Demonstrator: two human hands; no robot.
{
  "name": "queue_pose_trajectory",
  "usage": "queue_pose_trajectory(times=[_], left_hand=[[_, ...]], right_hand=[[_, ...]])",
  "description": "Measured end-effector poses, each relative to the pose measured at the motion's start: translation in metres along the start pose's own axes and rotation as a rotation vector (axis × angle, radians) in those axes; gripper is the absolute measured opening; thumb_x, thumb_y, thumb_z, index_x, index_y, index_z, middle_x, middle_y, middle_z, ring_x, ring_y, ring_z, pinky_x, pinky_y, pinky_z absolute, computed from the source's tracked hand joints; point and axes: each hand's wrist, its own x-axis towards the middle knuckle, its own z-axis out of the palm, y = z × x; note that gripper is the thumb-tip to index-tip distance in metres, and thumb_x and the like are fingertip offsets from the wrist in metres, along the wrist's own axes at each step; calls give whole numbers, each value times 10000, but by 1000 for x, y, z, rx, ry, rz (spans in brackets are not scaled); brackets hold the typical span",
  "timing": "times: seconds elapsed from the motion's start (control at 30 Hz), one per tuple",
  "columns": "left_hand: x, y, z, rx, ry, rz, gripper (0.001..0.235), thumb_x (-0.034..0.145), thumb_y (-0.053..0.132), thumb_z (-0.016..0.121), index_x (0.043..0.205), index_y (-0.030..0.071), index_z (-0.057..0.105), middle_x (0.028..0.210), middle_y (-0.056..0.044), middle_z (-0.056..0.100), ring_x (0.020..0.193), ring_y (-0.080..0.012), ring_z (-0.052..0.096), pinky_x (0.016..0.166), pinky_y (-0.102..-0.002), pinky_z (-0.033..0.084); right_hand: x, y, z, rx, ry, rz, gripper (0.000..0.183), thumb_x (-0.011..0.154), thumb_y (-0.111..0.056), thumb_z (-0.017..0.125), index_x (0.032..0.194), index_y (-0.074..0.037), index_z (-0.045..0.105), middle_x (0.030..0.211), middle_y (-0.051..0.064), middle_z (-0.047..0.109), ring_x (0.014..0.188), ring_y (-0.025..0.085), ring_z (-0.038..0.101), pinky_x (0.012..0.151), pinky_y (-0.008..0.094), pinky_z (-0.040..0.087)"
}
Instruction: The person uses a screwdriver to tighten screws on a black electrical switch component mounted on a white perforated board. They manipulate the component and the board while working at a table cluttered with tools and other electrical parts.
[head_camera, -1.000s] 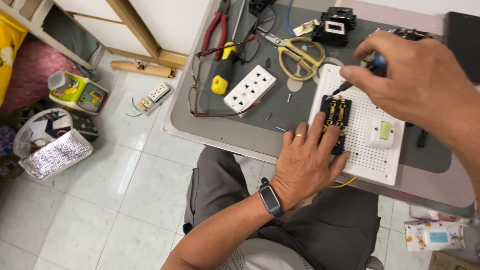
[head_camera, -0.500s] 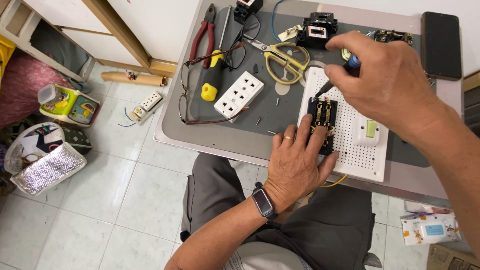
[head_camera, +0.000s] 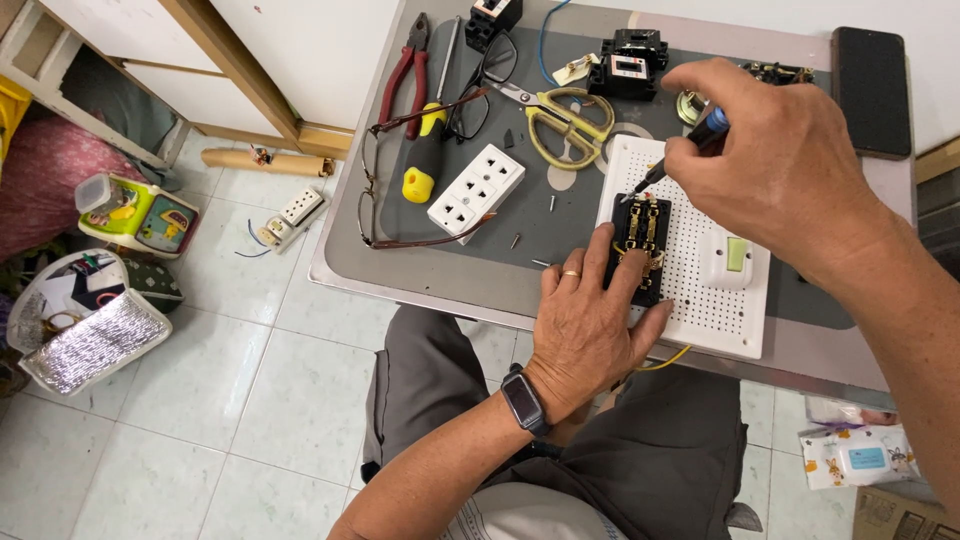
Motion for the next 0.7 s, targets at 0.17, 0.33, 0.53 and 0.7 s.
queue_pose_trajectory(times=[0.17, 0.33, 0.53, 0.7], left_hand=[[-1, 0, -2, -27, 4, -13, 469, 888, 465, 586, 1210, 127, 542, 1351, -186, 517, 1011, -345, 583, 813, -436, 417], [0, -7, -3, -95, 14, -38, 554, 894, 456, 607, 1287, 84, 488, 1371, -229, 496, 1053, -353, 573, 831, -442, 451], [40, -41, -26, -331, -26, -32, 480, 956, 209, 611, 1365, 23, 441, 1332, -220, 560, 1200, -362, 588, 984, -459, 517], [71, -56, -22, -434, -115, 129, 378, 934, 138, 642, 1267, -14, 544, 1214, -221, 657, 1087, -328, 696, 922, -396, 589]], right_hand=[[-5, 9, -1, 39, 78, -41, 405, 988, -152, 632, 1388, -96, 608, 819, 106, 654, 573, 370, 546, 589, 583, 423], [-6, 4, -16, 146, 121, 39, 418, 909, -107, 664, 1322, -47, 665, 843, 109, 642, 617, 246, 560, 623, 377, 469], [-10, 7, -26, 456, 91, 233, 398, 917, -2, 640, 1314, -19, 639, 815, 107, 615, 635, 191, 655, 555, 294, 488], [-12, 15, -20, 618, 112, 383, 363, 917, -29, 639, 1278, -66, 639, 678, 39, 561, 593, 118, 629, 611, 214, 508]])
